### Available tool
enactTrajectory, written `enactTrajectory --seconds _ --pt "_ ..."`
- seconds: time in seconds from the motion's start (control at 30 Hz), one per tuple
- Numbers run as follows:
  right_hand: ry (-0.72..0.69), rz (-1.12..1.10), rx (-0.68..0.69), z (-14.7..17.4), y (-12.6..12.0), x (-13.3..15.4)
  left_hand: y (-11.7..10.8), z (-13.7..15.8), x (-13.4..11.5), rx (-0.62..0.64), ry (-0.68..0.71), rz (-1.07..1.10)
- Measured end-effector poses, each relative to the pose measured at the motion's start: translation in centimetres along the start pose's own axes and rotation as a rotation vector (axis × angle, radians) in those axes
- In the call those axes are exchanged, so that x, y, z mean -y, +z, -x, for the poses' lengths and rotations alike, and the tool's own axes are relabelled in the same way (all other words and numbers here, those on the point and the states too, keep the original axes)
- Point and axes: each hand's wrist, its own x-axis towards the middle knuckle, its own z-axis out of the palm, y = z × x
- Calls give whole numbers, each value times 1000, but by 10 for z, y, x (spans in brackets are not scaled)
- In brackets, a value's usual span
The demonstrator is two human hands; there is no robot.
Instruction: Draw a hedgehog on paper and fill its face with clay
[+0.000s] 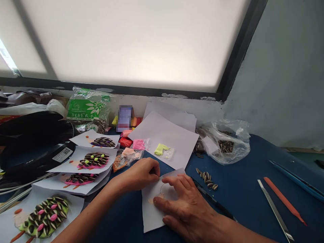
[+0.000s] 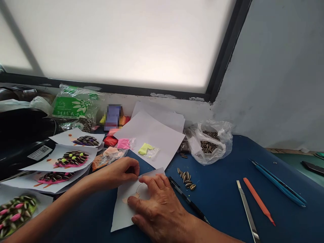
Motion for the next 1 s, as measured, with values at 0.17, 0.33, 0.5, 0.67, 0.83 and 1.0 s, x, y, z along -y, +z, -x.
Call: enactTrajectory --seconds 0.17,0.33,0.5,0.67,0.83,1.0 --pt "16 22 -6 0 -1 0 0 0 -2 1 -6 -3" --pt "59 40 -49 2 0 0 0 0 -3 12 -44 -14" --pt "58 8 -29 1 -2 -1 0 -1 1 14 -29 15" --pt "60 6 -44 -1 -2 -1 -1 1 1 25 -35 51" --pt "36 20 -72 0 1 -2 -1 1 -1 -56 -12 81" --pt "57 20 -90 1 2 -2 -2 1 1 -98 8 79"
